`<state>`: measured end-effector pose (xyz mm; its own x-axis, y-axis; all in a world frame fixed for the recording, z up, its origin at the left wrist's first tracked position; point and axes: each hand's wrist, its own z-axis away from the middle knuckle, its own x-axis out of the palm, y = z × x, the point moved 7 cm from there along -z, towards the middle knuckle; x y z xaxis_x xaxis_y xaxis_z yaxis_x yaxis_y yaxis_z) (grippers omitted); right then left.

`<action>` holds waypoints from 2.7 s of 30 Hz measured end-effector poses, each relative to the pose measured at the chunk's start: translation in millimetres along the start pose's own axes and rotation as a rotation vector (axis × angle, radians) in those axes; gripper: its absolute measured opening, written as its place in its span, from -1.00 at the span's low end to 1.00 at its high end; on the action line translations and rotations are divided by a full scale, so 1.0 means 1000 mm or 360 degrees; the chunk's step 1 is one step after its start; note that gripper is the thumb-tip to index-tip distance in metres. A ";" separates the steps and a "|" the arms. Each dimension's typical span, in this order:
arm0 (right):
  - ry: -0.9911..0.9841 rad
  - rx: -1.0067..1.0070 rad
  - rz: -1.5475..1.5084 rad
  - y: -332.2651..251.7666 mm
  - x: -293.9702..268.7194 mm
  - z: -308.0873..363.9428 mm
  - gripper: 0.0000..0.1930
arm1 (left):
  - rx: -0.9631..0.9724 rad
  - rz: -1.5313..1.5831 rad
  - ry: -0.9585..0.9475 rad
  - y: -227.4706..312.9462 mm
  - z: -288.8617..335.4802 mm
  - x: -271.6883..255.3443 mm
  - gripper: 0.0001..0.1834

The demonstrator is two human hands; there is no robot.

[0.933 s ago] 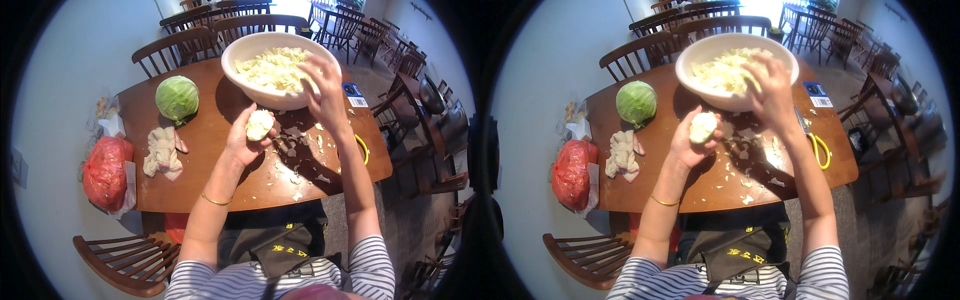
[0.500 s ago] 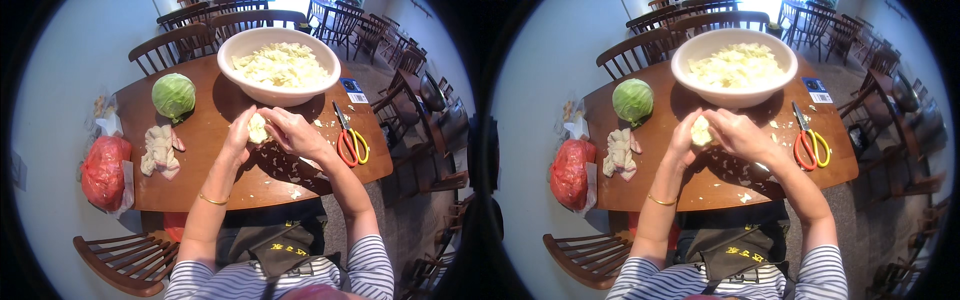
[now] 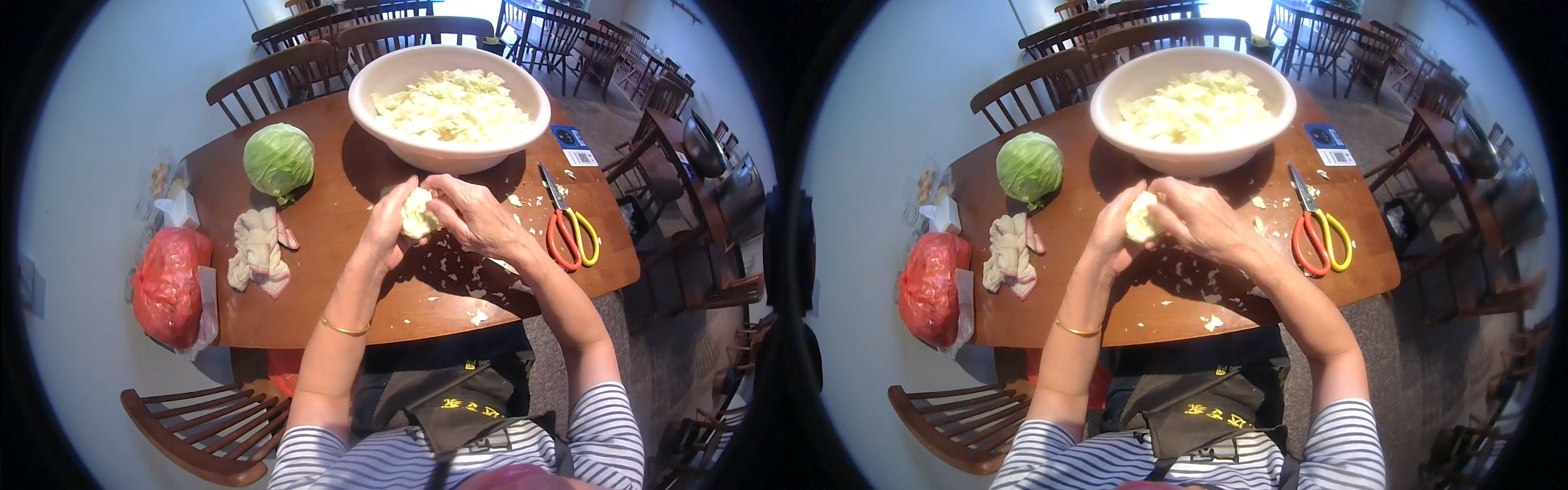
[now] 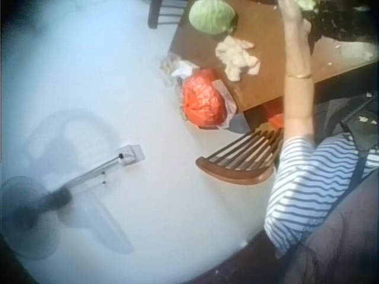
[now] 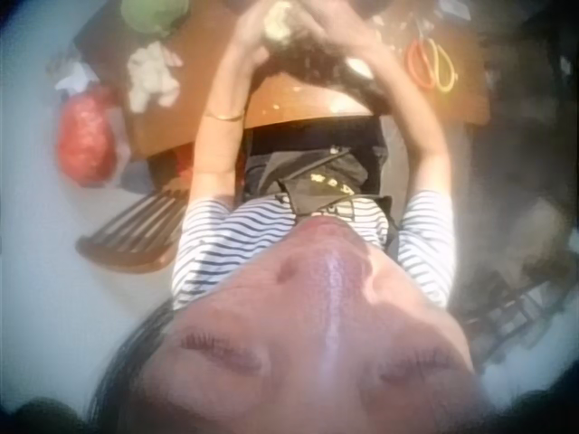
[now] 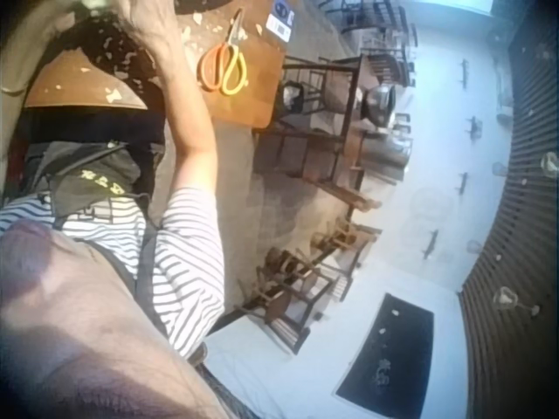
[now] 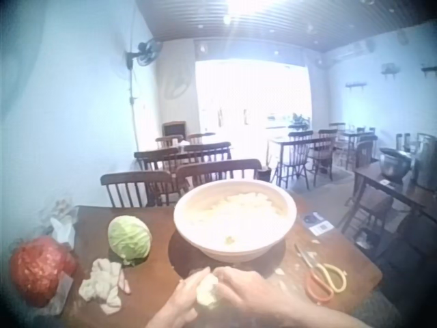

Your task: The person tears cabbage leaves by hand and places them into a large white bowl. They also use scissors to cut a piece of cabbage and continue tearing leaves into smaller pieces, adding them to the bowl.

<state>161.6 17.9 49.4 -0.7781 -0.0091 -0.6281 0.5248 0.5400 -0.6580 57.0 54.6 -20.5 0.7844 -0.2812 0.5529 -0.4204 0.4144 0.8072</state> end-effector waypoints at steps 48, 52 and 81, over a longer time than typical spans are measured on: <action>-0.0033 0.0740 -0.2295 0.045 0.019 0.006 -0.70 | 0.0177 -0.0115 -0.0541 0.021 0.012 0.018 -0.64; 0.0127 0.0626 -0.1751 0.040 0.014 0.005 -0.67 | 0.0227 -0.0305 -0.0347 0.024 0.011 0.016 -0.69; -0.0264 0.0491 -0.2222 0.030 0.013 0.005 -0.80 | 0.0571 -0.0377 -0.0283 0.026 0.012 0.021 -0.78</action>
<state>168.6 29.8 19.6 -0.6719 -0.4765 0.5670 -0.5499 -0.1919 -0.8129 57.1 48.9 14.3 0.8006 -0.4890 0.3464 -0.3950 0.0041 0.9187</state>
